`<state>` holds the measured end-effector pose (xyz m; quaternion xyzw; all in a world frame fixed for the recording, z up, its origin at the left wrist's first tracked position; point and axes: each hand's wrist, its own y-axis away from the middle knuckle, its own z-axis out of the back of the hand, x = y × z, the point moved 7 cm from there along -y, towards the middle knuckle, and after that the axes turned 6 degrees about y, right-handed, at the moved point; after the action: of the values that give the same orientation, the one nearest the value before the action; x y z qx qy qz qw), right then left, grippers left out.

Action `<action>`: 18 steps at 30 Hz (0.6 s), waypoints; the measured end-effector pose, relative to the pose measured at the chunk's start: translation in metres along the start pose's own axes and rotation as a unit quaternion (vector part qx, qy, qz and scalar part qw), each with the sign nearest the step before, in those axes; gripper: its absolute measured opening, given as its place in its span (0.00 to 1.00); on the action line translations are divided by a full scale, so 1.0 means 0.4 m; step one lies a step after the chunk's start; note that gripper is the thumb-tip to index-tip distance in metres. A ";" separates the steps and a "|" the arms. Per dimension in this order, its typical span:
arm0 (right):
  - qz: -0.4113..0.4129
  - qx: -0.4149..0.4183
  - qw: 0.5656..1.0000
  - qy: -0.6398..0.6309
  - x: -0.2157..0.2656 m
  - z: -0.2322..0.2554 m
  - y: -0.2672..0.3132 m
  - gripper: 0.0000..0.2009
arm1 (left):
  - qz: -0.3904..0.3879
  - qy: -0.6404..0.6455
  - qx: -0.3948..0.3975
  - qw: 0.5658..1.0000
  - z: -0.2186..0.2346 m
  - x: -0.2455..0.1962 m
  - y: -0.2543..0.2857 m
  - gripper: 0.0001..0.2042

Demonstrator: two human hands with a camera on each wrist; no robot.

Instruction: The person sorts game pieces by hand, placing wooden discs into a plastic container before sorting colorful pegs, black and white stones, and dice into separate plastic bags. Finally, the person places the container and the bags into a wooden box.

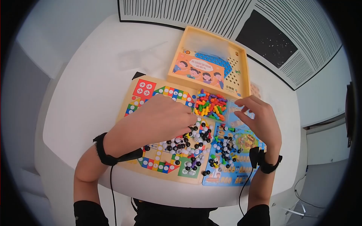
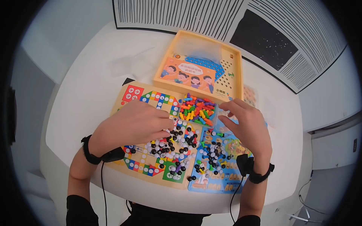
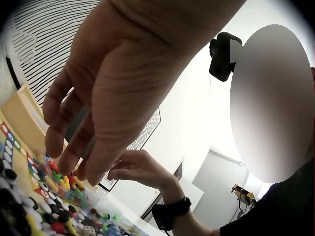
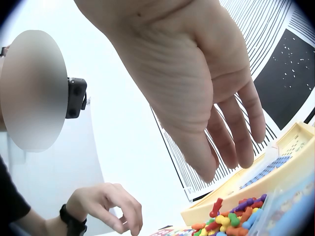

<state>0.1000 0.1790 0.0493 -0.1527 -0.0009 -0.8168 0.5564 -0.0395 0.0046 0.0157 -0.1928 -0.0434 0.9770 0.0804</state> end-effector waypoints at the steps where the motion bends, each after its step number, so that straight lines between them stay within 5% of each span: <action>1: 0.006 0.004 1.000 0.000 -0.003 0.000 0.008 0.10 | 0.007 0.001 -0.003 1.000 0.001 0.002 0.002 0.09; 8: -0.060 0.065 0.995 0.034 -0.085 0.007 0.114 0.10 | 0.020 -0.013 0.024 0.999 -0.008 0.009 -0.005 0.08; 18: -0.016 0.175 0.984 0.029 -0.085 0.021 0.191 0.11 | 0.068 0.078 0.114 0.988 0.006 -0.013 0.006 0.12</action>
<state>0.1830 0.1823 0.0360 -0.0289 -0.1305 -0.8169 0.5610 -0.0360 0.0012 0.0196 -0.2604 0.0878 0.9607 0.0382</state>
